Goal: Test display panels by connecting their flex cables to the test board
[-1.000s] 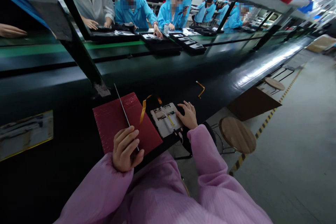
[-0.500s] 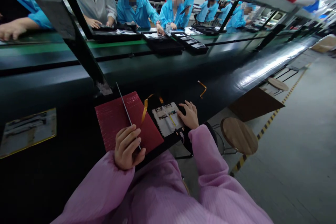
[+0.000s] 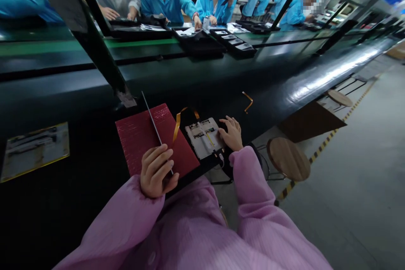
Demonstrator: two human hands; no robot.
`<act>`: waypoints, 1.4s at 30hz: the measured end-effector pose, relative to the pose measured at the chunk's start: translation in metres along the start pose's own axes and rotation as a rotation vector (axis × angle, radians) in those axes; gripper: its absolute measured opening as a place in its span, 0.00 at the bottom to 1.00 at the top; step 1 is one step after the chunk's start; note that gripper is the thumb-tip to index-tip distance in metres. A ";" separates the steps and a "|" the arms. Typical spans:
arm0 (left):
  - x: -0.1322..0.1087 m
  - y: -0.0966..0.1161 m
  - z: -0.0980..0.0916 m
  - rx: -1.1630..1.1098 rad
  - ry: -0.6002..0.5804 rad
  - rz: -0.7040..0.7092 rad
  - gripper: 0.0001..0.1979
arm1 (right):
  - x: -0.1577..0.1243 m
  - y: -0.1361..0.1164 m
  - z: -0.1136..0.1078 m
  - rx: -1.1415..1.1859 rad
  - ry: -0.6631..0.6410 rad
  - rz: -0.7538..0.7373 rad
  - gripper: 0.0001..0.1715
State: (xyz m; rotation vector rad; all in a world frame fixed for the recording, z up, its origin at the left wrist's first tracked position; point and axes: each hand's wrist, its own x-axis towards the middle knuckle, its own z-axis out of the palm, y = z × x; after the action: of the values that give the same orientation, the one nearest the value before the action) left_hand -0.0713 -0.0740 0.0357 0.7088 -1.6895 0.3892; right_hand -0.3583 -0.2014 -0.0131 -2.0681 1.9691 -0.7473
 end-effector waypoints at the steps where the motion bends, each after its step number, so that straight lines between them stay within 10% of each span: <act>1: 0.000 0.000 0.000 0.000 -0.002 0.002 0.08 | 0.000 -0.001 0.000 -0.006 -0.005 0.003 0.25; 42: -0.001 -0.001 0.002 -0.018 0.005 0.027 0.09 | 0.005 0.003 0.000 0.014 -0.020 0.002 0.30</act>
State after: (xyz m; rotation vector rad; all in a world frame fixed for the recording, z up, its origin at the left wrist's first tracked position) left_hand -0.0717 -0.0760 0.0338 0.6720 -1.6972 0.3944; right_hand -0.3613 -0.2071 -0.0136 -2.0570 1.9497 -0.7352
